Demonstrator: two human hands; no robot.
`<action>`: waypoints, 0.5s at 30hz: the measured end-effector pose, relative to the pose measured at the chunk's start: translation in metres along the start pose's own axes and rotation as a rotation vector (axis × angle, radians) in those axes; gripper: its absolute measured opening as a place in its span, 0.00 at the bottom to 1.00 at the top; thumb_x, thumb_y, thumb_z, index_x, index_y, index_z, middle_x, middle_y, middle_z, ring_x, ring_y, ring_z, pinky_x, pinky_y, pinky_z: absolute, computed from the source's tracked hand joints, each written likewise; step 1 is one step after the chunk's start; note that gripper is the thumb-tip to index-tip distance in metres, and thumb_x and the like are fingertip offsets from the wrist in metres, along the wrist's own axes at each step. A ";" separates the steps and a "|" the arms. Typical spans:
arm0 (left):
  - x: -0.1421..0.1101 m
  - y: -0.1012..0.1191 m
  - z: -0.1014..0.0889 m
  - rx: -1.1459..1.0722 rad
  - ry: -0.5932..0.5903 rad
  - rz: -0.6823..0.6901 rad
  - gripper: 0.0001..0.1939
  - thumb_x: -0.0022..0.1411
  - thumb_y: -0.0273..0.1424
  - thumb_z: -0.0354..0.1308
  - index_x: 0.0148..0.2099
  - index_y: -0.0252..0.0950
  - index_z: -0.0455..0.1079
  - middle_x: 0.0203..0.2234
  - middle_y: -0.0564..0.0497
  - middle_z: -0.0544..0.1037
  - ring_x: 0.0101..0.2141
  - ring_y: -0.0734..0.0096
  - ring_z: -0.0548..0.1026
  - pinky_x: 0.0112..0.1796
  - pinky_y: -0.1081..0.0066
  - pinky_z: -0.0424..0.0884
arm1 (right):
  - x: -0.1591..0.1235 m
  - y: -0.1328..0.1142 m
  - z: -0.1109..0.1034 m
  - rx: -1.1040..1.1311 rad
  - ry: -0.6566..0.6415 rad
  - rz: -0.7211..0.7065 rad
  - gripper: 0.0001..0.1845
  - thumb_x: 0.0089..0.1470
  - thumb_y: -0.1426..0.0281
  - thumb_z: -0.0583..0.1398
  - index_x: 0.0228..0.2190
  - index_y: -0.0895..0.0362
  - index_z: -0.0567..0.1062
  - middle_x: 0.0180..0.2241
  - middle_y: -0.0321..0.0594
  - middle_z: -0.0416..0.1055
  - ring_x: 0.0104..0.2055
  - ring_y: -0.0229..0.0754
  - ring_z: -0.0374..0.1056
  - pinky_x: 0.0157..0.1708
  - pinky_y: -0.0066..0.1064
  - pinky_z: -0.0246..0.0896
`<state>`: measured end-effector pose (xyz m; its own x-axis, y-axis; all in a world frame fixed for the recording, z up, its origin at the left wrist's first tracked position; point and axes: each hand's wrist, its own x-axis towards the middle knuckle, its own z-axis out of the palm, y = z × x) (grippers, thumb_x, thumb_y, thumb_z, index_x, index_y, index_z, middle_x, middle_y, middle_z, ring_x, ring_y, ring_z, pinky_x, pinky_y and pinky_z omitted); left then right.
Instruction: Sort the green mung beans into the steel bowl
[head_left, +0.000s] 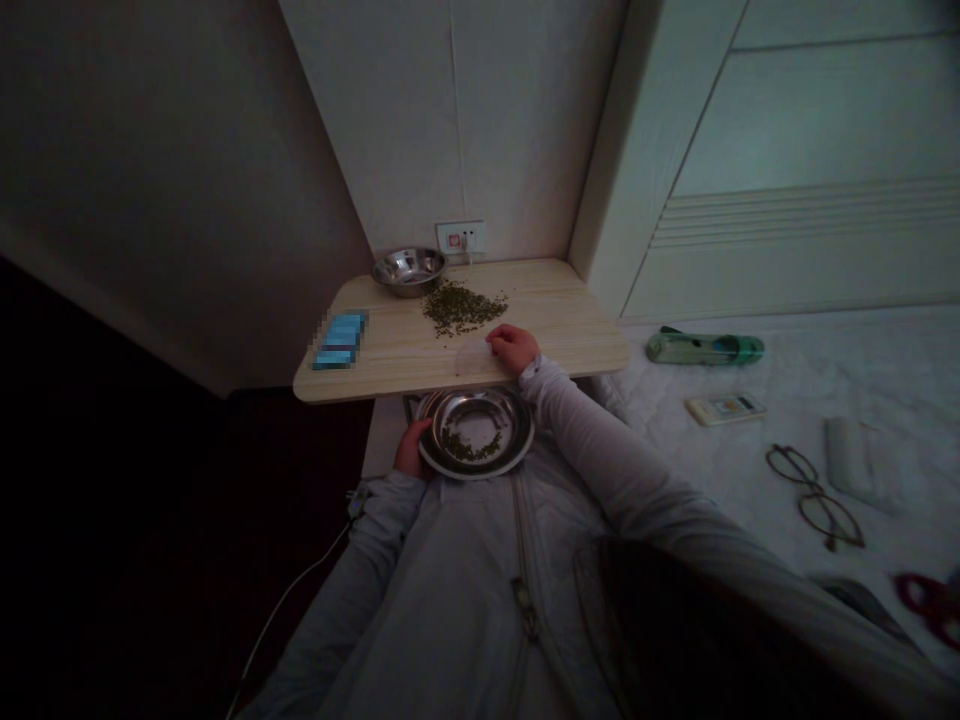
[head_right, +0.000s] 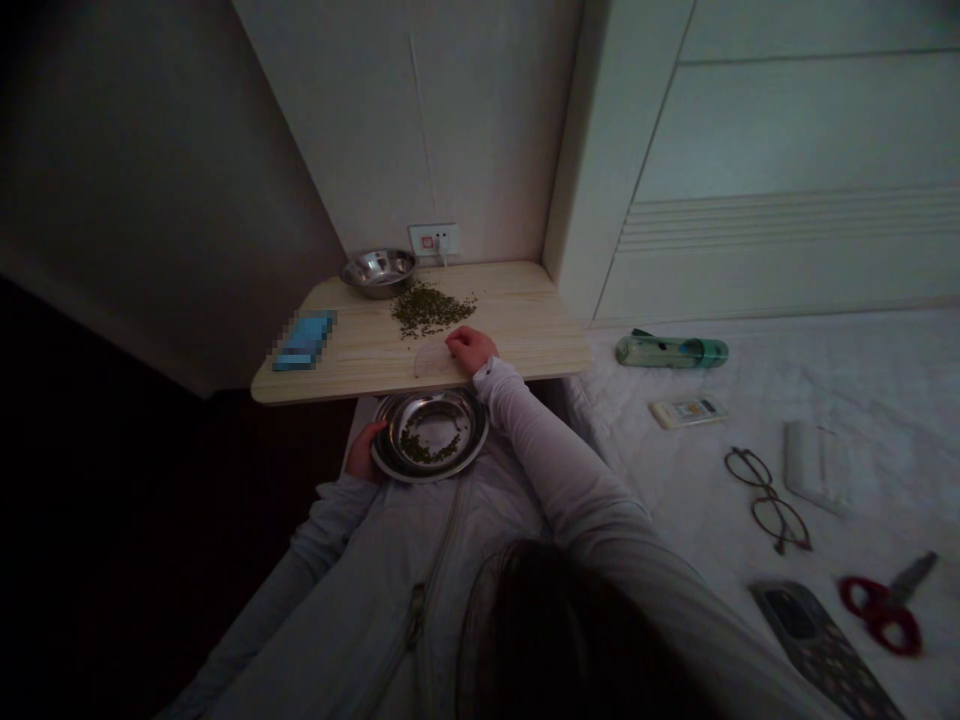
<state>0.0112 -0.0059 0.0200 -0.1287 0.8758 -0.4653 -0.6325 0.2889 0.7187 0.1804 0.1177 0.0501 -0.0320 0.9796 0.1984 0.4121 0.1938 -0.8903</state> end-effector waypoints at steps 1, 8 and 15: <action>0.000 0.000 0.000 0.000 -0.002 0.000 0.04 0.40 0.28 0.54 0.17 0.36 0.66 0.13 0.53 0.72 0.20 0.71 0.71 0.24 0.74 0.68 | -0.001 -0.001 0.000 -0.001 0.006 0.001 0.11 0.38 0.70 0.51 0.25 0.59 0.70 0.17 0.31 0.65 0.24 0.33 0.60 0.31 0.27 0.56; 0.002 -0.001 -0.003 0.006 -0.022 0.016 0.04 0.40 0.29 0.55 0.17 0.36 0.66 0.14 0.52 0.72 0.21 0.71 0.71 0.25 0.74 0.68 | -0.003 -0.005 -0.002 -0.036 0.004 -0.003 0.11 0.39 0.70 0.51 0.26 0.59 0.70 0.18 0.32 0.65 0.25 0.33 0.60 0.31 0.27 0.56; 0.001 0.000 -0.001 -0.003 0.006 -0.011 0.05 0.41 0.28 0.53 0.18 0.35 0.66 0.15 0.51 0.73 0.22 0.71 0.72 0.26 0.74 0.68 | -0.002 -0.003 -0.001 -0.038 -0.020 -0.002 0.12 0.39 0.69 0.51 0.26 0.59 0.71 0.18 0.32 0.65 0.24 0.34 0.60 0.30 0.28 0.56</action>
<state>0.0107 -0.0056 0.0193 -0.1262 0.8704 -0.4758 -0.6357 0.2972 0.7124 0.1801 0.1151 0.0530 -0.0505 0.9802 0.1914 0.4467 0.1936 -0.8735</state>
